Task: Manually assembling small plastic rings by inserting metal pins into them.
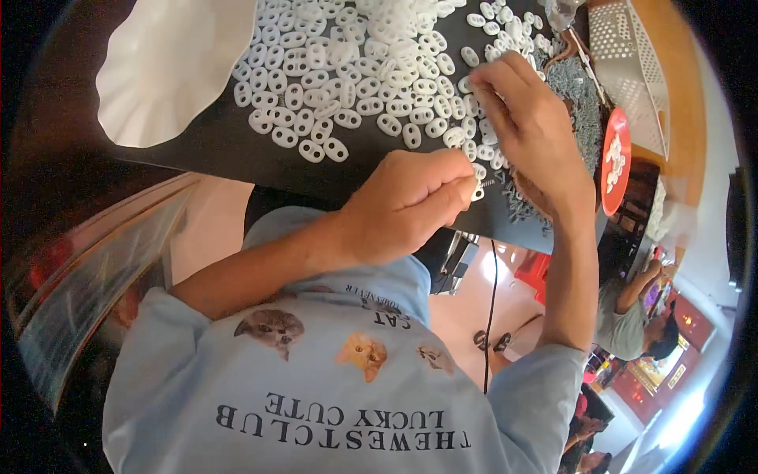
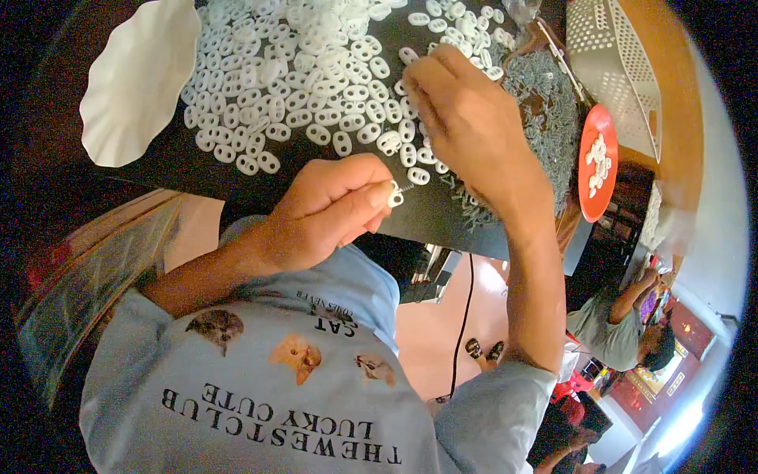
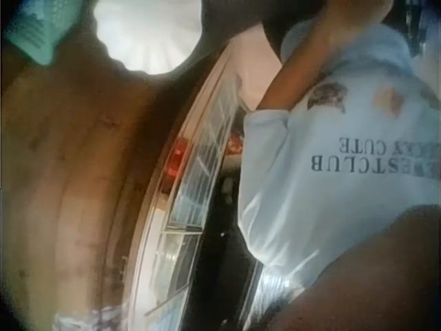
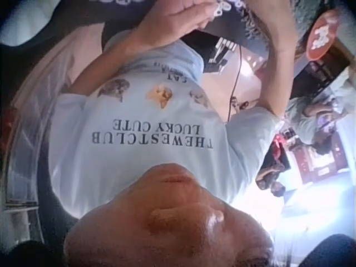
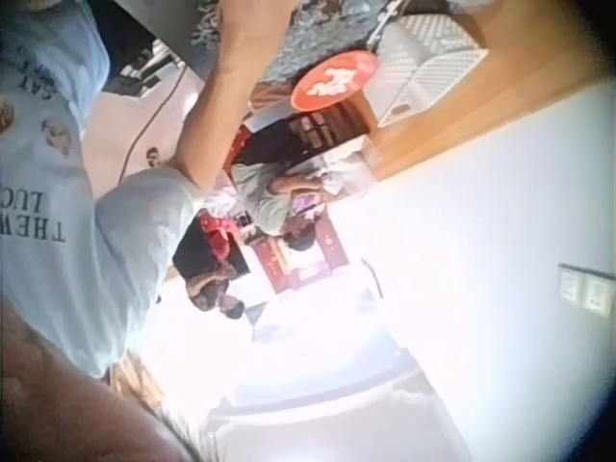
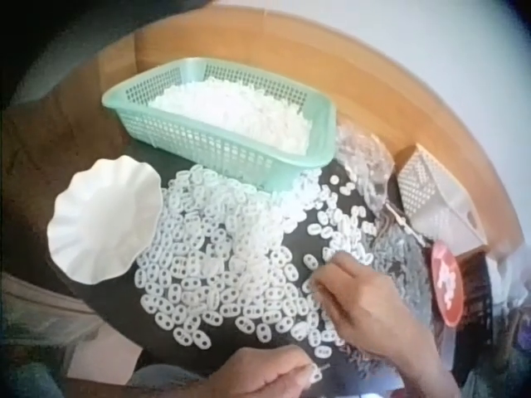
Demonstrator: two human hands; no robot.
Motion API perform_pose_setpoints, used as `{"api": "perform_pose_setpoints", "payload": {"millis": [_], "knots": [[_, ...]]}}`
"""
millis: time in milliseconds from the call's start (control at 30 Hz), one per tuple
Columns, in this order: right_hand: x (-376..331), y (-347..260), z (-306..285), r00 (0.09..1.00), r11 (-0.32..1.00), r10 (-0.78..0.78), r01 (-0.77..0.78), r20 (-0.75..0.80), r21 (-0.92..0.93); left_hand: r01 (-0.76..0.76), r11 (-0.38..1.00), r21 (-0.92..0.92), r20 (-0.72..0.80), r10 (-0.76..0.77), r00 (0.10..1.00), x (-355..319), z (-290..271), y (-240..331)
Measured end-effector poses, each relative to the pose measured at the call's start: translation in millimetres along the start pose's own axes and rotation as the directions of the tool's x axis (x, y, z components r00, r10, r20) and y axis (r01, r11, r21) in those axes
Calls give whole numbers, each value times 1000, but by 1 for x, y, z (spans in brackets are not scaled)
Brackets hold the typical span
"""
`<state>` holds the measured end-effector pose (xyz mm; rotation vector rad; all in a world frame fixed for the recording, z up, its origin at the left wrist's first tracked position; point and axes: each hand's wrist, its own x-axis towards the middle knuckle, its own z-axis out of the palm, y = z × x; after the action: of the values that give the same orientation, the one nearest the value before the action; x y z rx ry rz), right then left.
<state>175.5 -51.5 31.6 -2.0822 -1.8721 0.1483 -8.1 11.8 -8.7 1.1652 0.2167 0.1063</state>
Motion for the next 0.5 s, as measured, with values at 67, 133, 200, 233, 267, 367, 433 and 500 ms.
{"api": "perform_pose_setpoints", "payload": {"millis": [67,133,200,233,267,367,433,500], "knots": [[12,10,4,997,993,-72,74,23,-90,-17,1000,21,12,16,1000,1,0,0],[26,18,5,993,988,-116,115,-2,-104,-30,999,41,18,30,999,2,-1,-2],[36,26,3,986,976,-168,165,-9,-144,-155,974,163,27,153,988,3,-3,-8],[38,27,2,988,983,-153,150,-19,-102,-155,975,162,21,153,988,3,-4,-8],[38,27,0,987,983,-157,155,-16,-100,-145,976,161,33,142,989,3,-5,-7],[34,26,-4,995,995,-99,99,-5,-10,-158,977,143,42,154,987,2,-6,-5],[35,21,1,995,995,-97,97,11,-22,-181,975,128,44,176,983,2,-6,-5],[35,19,3,995,995,-97,98,24,-33,-200,965,168,55,193,980,2,-8,-7]]}}
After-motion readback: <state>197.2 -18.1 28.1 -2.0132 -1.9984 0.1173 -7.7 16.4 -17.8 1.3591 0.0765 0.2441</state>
